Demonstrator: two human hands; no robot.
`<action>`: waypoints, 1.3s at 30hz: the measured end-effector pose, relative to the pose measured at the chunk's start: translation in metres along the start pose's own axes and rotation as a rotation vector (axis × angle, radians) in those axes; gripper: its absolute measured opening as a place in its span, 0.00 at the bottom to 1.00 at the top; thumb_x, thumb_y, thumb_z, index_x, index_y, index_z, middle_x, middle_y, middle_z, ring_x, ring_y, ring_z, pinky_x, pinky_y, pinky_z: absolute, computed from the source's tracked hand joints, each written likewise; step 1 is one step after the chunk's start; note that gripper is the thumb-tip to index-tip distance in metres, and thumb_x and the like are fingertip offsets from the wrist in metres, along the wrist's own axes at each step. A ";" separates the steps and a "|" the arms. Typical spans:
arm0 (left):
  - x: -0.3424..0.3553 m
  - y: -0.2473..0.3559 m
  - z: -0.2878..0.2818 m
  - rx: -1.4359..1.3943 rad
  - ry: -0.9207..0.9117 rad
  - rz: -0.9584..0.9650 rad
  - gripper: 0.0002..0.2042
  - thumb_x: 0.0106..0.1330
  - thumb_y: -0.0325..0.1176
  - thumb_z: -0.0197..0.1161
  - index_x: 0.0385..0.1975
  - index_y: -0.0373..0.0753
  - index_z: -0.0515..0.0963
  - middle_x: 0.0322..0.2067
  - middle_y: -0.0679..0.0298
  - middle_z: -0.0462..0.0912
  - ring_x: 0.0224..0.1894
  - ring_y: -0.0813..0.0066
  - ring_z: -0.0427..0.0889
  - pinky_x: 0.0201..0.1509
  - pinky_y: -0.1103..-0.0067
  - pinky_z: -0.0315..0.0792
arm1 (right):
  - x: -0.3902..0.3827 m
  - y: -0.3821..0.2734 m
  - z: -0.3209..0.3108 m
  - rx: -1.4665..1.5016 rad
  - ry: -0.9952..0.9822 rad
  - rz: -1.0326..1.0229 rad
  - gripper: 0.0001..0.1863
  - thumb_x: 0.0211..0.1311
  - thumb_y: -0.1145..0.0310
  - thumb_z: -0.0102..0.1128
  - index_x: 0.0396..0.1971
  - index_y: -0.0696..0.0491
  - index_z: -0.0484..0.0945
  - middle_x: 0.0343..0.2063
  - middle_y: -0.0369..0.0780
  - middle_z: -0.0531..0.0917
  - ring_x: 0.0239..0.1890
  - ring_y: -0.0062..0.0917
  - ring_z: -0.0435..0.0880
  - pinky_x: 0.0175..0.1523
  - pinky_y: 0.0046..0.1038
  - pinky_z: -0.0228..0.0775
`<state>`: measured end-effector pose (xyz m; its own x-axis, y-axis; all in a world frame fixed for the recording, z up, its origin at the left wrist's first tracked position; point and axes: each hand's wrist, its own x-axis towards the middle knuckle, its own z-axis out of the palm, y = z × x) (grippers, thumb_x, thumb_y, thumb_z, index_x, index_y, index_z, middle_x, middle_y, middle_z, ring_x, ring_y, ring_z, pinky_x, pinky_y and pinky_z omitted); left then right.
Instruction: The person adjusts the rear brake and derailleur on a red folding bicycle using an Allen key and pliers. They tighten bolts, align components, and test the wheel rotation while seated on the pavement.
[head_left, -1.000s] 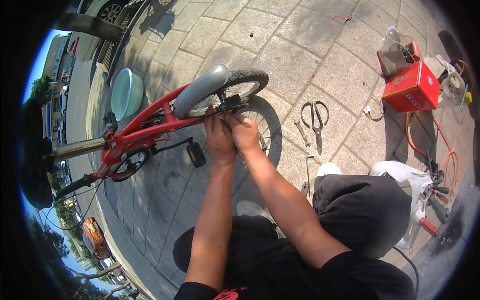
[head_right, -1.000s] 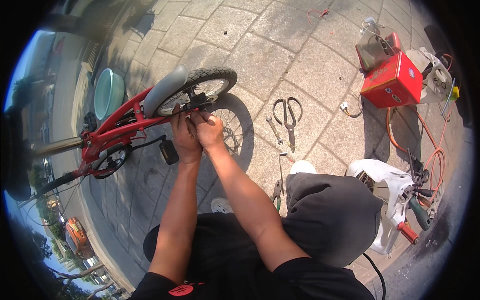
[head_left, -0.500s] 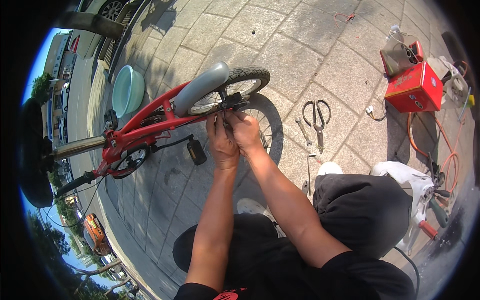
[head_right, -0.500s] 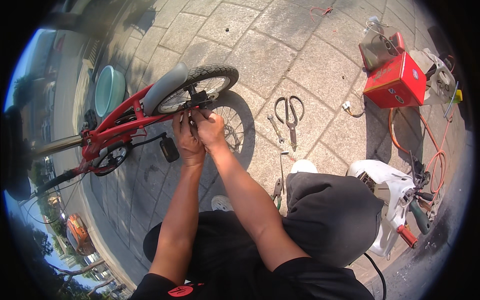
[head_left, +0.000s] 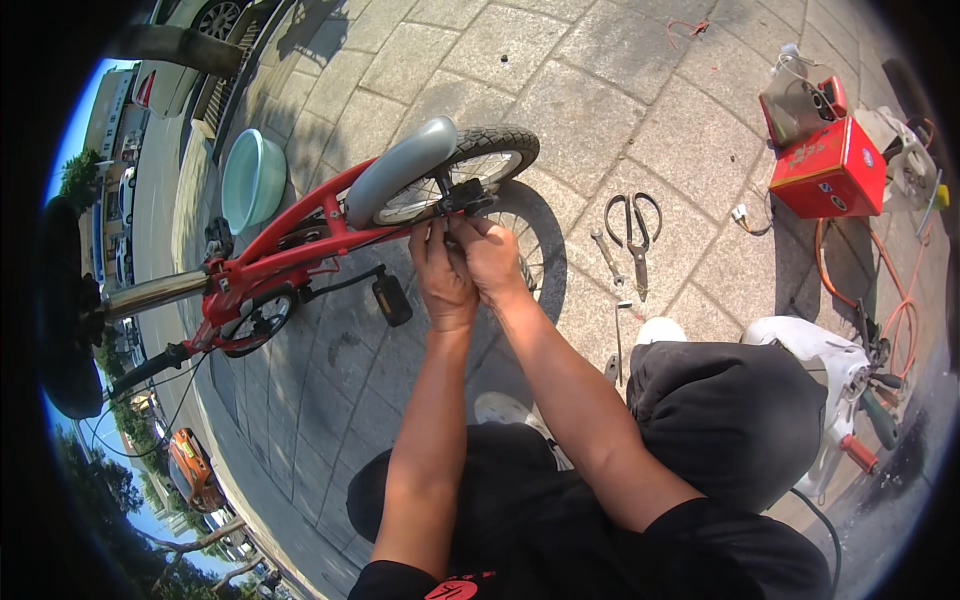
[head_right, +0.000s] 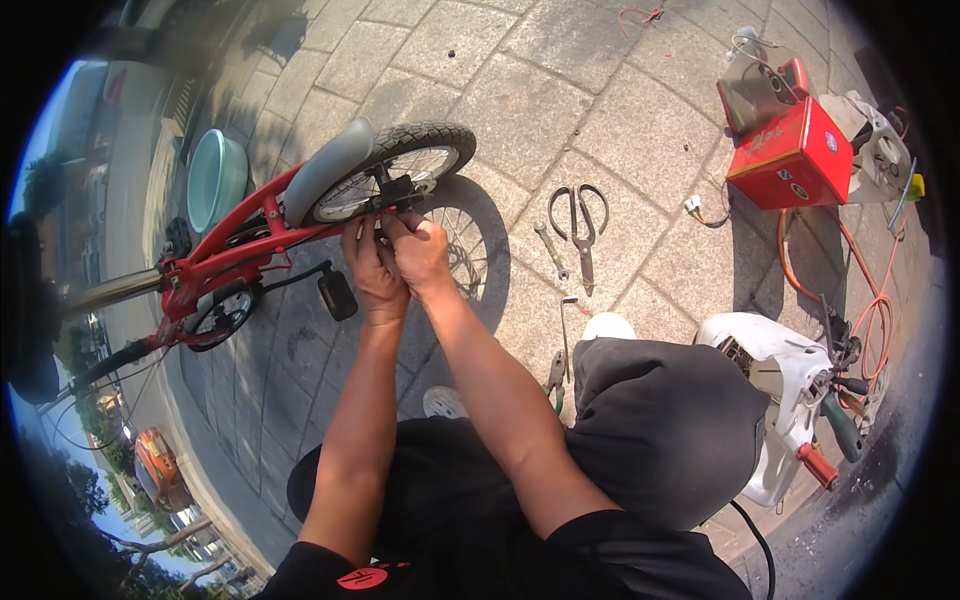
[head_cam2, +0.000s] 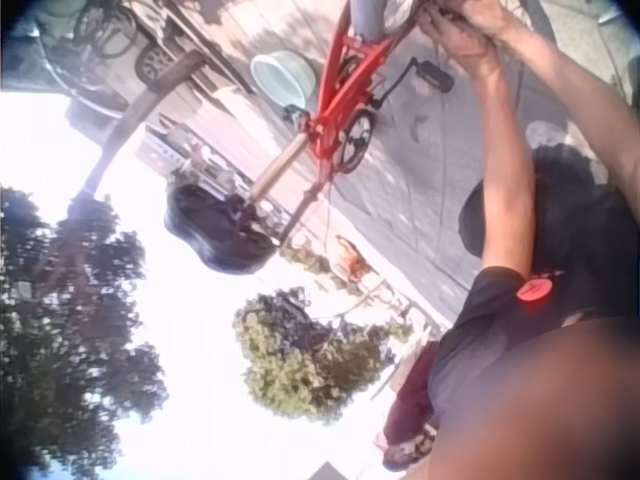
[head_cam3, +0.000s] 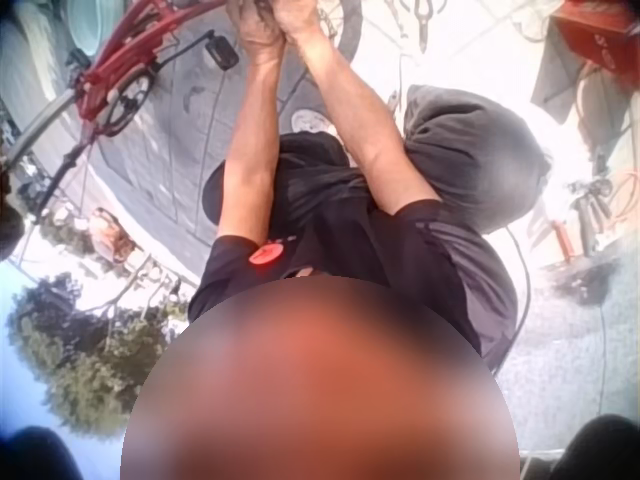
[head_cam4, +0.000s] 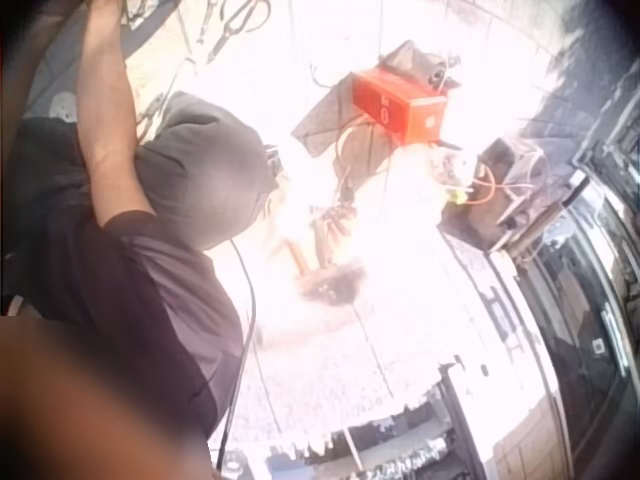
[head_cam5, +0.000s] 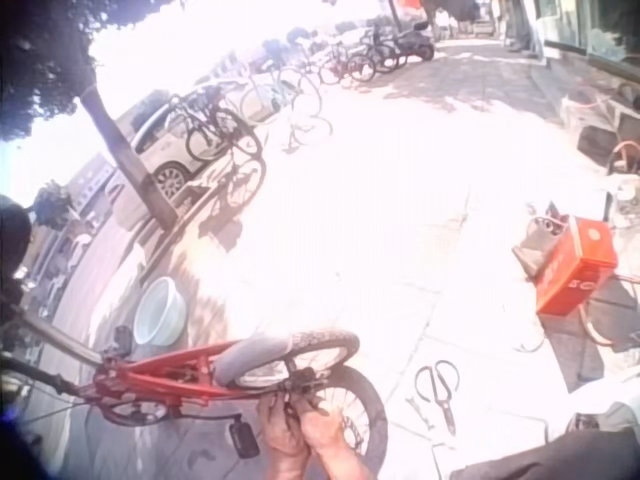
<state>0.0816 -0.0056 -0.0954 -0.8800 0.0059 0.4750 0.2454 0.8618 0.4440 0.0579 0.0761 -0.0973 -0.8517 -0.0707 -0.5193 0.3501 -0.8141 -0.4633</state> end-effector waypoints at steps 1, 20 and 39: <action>0.000 0.000 0.000 -0.024 0.011 0.001 0.17 0.78 0.25 0.56 0.63 0.29 0.79 0.64 0.45 0.74 0.65 0.47 0.78 0.65 0.63 0.77 | 0.000 0.001 0.000 0.003 0.001 -0.005 0.12 0.72 0.68 0.67 0.39 0.65 0.88 0.31 0.39 0.88 0.32 0.18 0.84 0.38 0.23 0.78; 0.016 0.026 -0.016 0.029 -0.095 -0.122 0.19 0.70 0.20 0.54 0.59 0.28 0.80 0.63 0.42 0.74 0.64 0.41 0.78 0.66 0.59 0.76 | -0.004 -0.002 -0.003 0.211 -0.105 0.121 0.11 0.77 0.71 0.63 0.48 0.64 0.84 0.42 0.43 0.89 0.41 0.24 0.88 0.47 0.25 0.81; 0.021 0.018 -0.016 -0.108 -0.085 -0.215 0.18 0.68 0.20 0.52 0.55 0.29 0.82 0.63 0.44 0.76 0.65 0.44 0.78 0.72 0.62 0.72 | 0.006 0.013 -0.008 0.288 -0.164 0.174 0.11 0.81 0.68 0.57 0.44 0.60 0.84 0.39 0.41 0.87 0.41 0.23 0.86 0.46 0.27 0.79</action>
<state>0.0744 0.0017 -0.0655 -0.9465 -0.1252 0.2975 0.0869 0.7889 0.6084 0.0605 0.0694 -0.1125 -0.8485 -0.2943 -0.4399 0.3905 -0.9091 -0.1450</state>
